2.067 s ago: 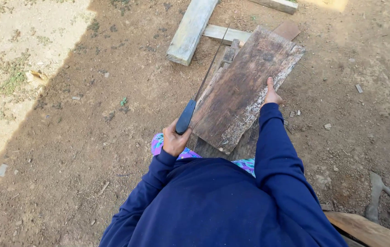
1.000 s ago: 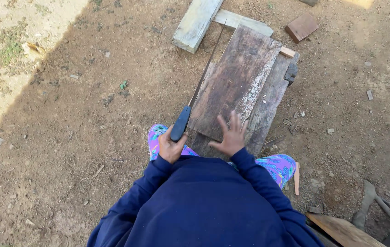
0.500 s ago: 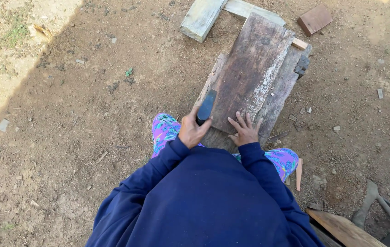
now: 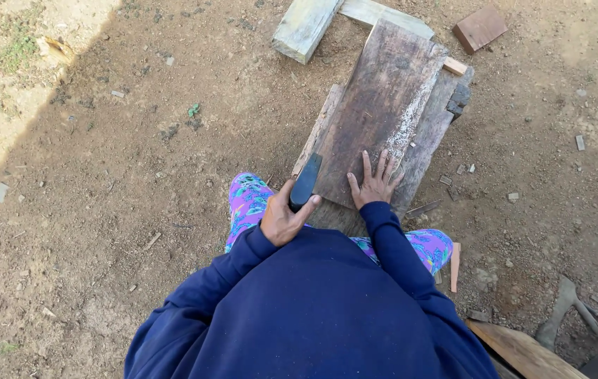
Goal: Use a hand saw to cut a piece of wood board while sitting on a log.
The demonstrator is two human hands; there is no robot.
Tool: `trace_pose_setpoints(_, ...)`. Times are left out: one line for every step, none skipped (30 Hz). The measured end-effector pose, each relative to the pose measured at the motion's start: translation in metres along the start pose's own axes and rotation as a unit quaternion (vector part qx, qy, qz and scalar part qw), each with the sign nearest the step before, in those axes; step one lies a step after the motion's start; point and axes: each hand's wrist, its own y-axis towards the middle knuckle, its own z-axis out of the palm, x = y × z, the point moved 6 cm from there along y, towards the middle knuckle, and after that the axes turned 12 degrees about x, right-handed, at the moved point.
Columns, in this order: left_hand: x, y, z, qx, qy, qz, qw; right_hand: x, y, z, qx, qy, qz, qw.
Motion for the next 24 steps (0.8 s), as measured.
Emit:
trace_pose_setpoints(0.005,-0.003,0.003,-0.001,-0.007,0.016,1.0,-0.001,0.001,0.002,0.009,-0.006,0.011,1.0)
trace_pose_setpoints(0.01,-0.006,0.006,-0.001,-0.013,0.032,0.999,-0.003,0.002,0.003,0.019,-0.012,0.022,1.0)
trace_pose_setpoints(0.01,-0.006,0.01,-0.001,-0.015,0.03,0.999,-0.001,0.002,0.004,0.021,-0.012,0.022,0.999)
trace_pose_setpoints(0.01,-0.006,0.012,-0.016,-0.004,0.025,1.0,0.001,0.002,0.003,0.016,-0.007,0.023,1.0)
trace_pose_setpoints(0.01,-0.006,0.014,-0.033,0.007,0.022,0.999,0.002,0.003,0.001,0.01,-0.003,0.023,1.0)
trace_pose_setpoints(0.018,0.0,0.019,-0.033,0.005,0.021,0.999,0.003,0.0,0.003,0.012,-0.004,0.022,1.0)
trace_pose_setpoints(0.023,0.007,0.021,-0.045,-0.004,0.043,0.998,0.004,0.0,0.002,0.004,0.003,0.023,1.0)
trace_pose_setpoints(0.027,0.013,0.023,-0.056,-0.012,0.066,0.996,0.006,0.0,0.001,-0.004,0.01,0.024,1.0)
trace_pose_setpoints(0.043,0.037,0.027,-0.063,-0.013,0.07,0.995,0.005,0.003,0.0,-0.008,0.007,0.018,1.0)
trace_pose_setpoints(0.057,0.06,0.028,-0.083,-0.002,0.078,0.993,0.003,0.005,-0.001,-0.015,-0.001,0.019,1.0)
trace_pose_setpoints(0.073,0.08,0.029,-0.099,0.011,0.084,0.992,0.003,0.003,0.002,-0.02,-0.007,0.023,0.999)
trace_pose_setpoints(0.079,0.117,0.03,-0.102,0.011,0.086,0.991,0.005,0.007,0.0,-0.022,-0.008,0.021,0.999)
trace_pose_setpoints(0.086,0.154,0.033,-0.084,-0.031,0.097,0.991,0.006,0.009,-0.001,-0.025,-0.011,0.026,0.999)
trace_pose_setpoints(0.093,0.191,0.036,-0.065,-0.072,0.107,0.989,0.007,0.01,-0.001,-0.027,-0.015,0.03,0.999)
trace_pose_setpoints(0.092,0.212,0.039,-0.063,-0.075,0.105,0.99,0.008,0.01,-0.004,-0.024,-0.017,0.033,0.999)
trace_pose_setpoints(0.091,0.233,0.039,-0.091,-0.048,0.098,0.99,0.009,0.009,-0.007,-0.02,-0.007,0.039,0.999)
trace_pose_setpoints(0.091,0.251,0.038,-0.122,-0.019,0.09,0.988,0.01,0.007,-0.009,-0.016,0.004,0.042,0.999)
trace_pose_setpoints(0.093,0.248,0.042,-0.121,-0.021,0.087,0.989,0.009,0.007,-0.013,-0.012,0.003,0.043,0.999)
trace_pose_setpoints(0.099,0.241,0.043,-0.119,-0.048,0.083,0.988,0.012,0.004,-0.013,-0.008,0.011,0.047,0.999)
trace_pose_setpoints(0.104,0.234,0.044,-0.118,-0.075,0.079,0.987,0.014,0.001,-0.014,-0.004,0.02,0.052,0.998)
trace_pose_setpoints(0.106,0.211,0.041,-0.119,-0.073,0.081,0.987,0.012,0.006,-0.013,-0.006,0.021,0.051,0.998)
trace_pose_setpoints(0.105,0.189,0.04,-0.104,-0.046,0.092,0.989,0.011,0.01,-0.013,-0.014,0.012,0.051,0.999)
trace_pose_setpoints(0.107,0.163,0.041,-0.091,-0.02,0.1,0.991,0.008,0.01,-0.013,-0.019,0.001,0.051,0.999)
trace_pose_setpoints(0.102,0.123,0.035,-0.093,-0.021,0.099,0.99,0.009,0.01,-0.012,-0.018,0.0,0.049,0.999)
